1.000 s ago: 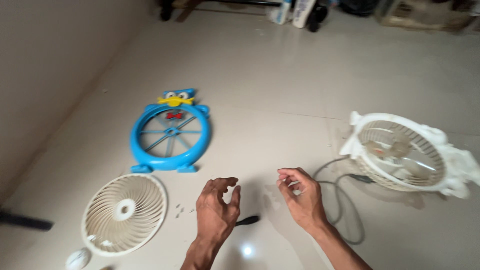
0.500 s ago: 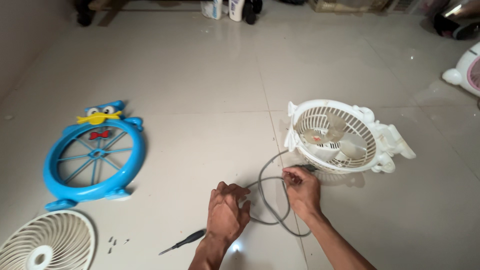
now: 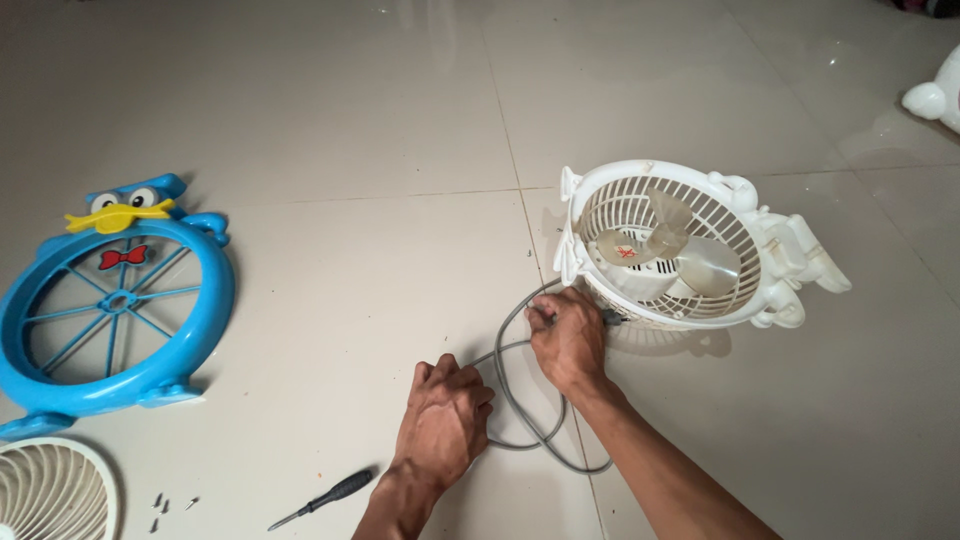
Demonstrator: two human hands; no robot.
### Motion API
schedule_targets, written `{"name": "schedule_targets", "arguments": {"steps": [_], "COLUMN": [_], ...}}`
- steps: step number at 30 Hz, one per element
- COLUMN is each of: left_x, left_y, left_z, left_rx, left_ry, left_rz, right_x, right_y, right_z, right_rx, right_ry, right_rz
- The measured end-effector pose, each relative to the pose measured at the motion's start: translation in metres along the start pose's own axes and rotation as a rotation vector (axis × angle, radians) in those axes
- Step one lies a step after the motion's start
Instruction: The person uses a screwdriver to remove screws from the front grille of a small electric fan. They then detach the front grille and remove the fan blade from the motor shaft, placing the components on the floor.
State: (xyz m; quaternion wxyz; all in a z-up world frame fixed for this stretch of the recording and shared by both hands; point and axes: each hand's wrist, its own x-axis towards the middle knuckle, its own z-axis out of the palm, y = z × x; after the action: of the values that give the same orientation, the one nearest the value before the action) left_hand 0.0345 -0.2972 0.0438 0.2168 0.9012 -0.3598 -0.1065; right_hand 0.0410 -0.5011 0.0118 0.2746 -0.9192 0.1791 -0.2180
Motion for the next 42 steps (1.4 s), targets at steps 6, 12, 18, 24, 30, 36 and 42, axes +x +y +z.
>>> {"name": "schedule_targets", "arguments": {"steps": [6, 12, 18, 24, 30, 36, 42], "left_x": [0.001, 0.003, 0.007, 0.010, -0.007, -0.036, -0.097], "left_y": [-0.007, -0.012, -0.010, -0.004, -0.015, -0.043, -0.075], "left_z": [0.005, 0.016, 0.014, 0.009, -0.016, -0.070, -0.125], "left_rx": [0.008, 0.052, 0.208, 0.265, -0.315, -0.611, -0.587], "left_ry": [-0.014, 0.028, -0.075, -0.083, 0.252, 0.503, 0.720], "left_rz": [0.034, 0.102, 0.092, 0.060, -0.175, -0.353, -0.472], "right_x": [0.006, 0.008, 0.014, 0.016, 0.003, -0.018, -0.046], "right_y": [-0.001, 0.001, 0.002, 0.003, -0.007, -0.060, -0.147], "right_z": [0.008, 0.012, 0.014, 0.016, 0.010, 0.004, -0.002], "right_rx": [-0.046, -0.109, -0.090, -0.101, 0.092, 0.375, 0.470], "right_ry": [-0.039, -0.016, -0.005, -0.003, 0.024, -0.112, -0.212], "right_rz": [0.020, -0.040, -0.082, -0.067, -0.040, 0.146, 0.032]}}
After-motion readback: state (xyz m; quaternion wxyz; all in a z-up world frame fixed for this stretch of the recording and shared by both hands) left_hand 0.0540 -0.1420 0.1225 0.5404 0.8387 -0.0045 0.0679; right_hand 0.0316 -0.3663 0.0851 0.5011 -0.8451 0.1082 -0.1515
